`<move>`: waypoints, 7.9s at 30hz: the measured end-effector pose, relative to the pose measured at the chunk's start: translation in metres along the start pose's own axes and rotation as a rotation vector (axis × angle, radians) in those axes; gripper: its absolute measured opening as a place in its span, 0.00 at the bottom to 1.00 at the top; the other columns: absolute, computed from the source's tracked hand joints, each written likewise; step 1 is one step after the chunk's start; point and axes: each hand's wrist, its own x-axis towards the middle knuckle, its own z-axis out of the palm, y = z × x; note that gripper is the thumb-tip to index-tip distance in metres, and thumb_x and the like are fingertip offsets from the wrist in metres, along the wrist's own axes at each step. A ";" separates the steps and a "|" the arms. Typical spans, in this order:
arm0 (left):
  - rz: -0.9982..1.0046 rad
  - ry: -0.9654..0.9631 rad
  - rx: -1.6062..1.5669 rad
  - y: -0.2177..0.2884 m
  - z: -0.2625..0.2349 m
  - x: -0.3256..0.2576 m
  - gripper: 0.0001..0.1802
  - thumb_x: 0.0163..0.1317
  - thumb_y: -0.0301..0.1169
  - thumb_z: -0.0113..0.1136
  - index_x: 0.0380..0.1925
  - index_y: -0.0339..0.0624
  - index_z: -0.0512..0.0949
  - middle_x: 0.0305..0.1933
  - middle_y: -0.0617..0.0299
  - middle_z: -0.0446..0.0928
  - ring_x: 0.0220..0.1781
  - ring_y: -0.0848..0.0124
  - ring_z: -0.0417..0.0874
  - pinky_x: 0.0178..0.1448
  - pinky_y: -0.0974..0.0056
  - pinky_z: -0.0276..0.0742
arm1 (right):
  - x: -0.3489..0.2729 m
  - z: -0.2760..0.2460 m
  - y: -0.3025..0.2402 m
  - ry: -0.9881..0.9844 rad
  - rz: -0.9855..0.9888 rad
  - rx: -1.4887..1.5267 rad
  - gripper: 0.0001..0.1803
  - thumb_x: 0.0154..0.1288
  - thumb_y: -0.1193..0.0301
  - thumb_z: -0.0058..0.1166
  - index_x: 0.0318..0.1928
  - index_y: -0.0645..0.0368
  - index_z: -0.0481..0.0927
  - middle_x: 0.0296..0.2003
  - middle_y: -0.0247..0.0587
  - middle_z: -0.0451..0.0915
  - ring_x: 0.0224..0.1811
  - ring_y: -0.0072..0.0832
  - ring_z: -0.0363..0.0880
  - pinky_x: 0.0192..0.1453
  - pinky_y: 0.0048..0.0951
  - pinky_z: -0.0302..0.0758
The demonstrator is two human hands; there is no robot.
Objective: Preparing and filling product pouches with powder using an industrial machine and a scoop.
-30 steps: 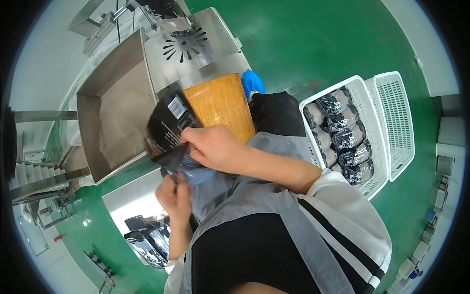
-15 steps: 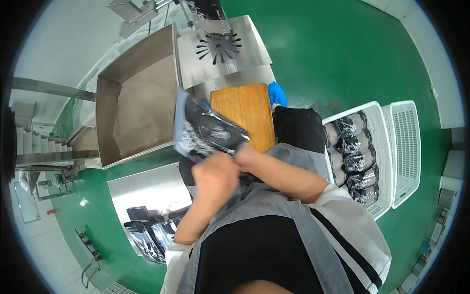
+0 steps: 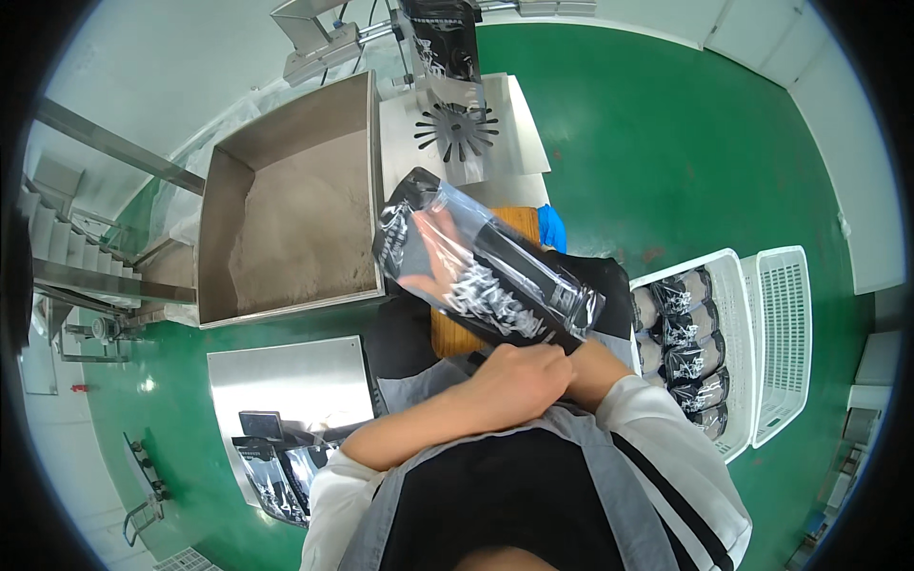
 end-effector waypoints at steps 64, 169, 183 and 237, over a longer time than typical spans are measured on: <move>-0.493 1.184 -0.408 -0.241 0.057 0.032 0.51 0.40 0.27 0.71 0.63 0.26 0.51 0.62 0.36 0.61 0.65 0.45 0.61 0.67 0.54 0.57 | 0.096 -0.149 0.013 -0.416 0.101 0.020 0.20 0.49 0.62 0.59 0.23 0.73 0.77 0.22 0.62 0.76 0.26 0.50 0.79 0.33 0.42 0.74; -0.733 0.516 0.154 -0.331 -0.150 0.065 0.14 0.64 0.31 0.54 0.46 0.33 0.76 0.54 0.49 0.74 0.52 0.62 0.78 0.50 0.61 0.76 | 0.177 -0.105 0.114 0.444 -0.156 0.057 0.13 0.64 0.73 0.51 0.23 0.65 0.68 0.17 0.46 0.73 0.17 0.33 0.77 0.21 0.32 0.70; -0.993 0.970 -0.862 -0.343 -0.096 0.022 0.12 0.64 0.33 0.56 0.28 0.35 0.73 0.24 0.63 0.74 0.23 0.75 0.75 0.27 0.71 0.75 | 0.145 -0.107 0.130 0.309 0.032 0.191 0.12 0.65 0.71 0.51 0.26 0.65 0.73 0.19 0.44 0.76 0.19 0.30 0.76 0.23 0.29 0.71; -0.556 1.240 -0.906 -0.084 0.035 -0.084 0.09 0.64 0.23 0.53 0.40 0.27 0.77 0.44 0.55 0.78 0.46 0.70 0.76 0.57 0.65 0.67 | -0.073 -0.018 0.088 0.294 0.395 1.548 0.07 0.67 0.72 0.50 0.32 0.61 0.76 0.30 0.31 0.77 0.33 0.18 0.74 0.42 0.22 0.70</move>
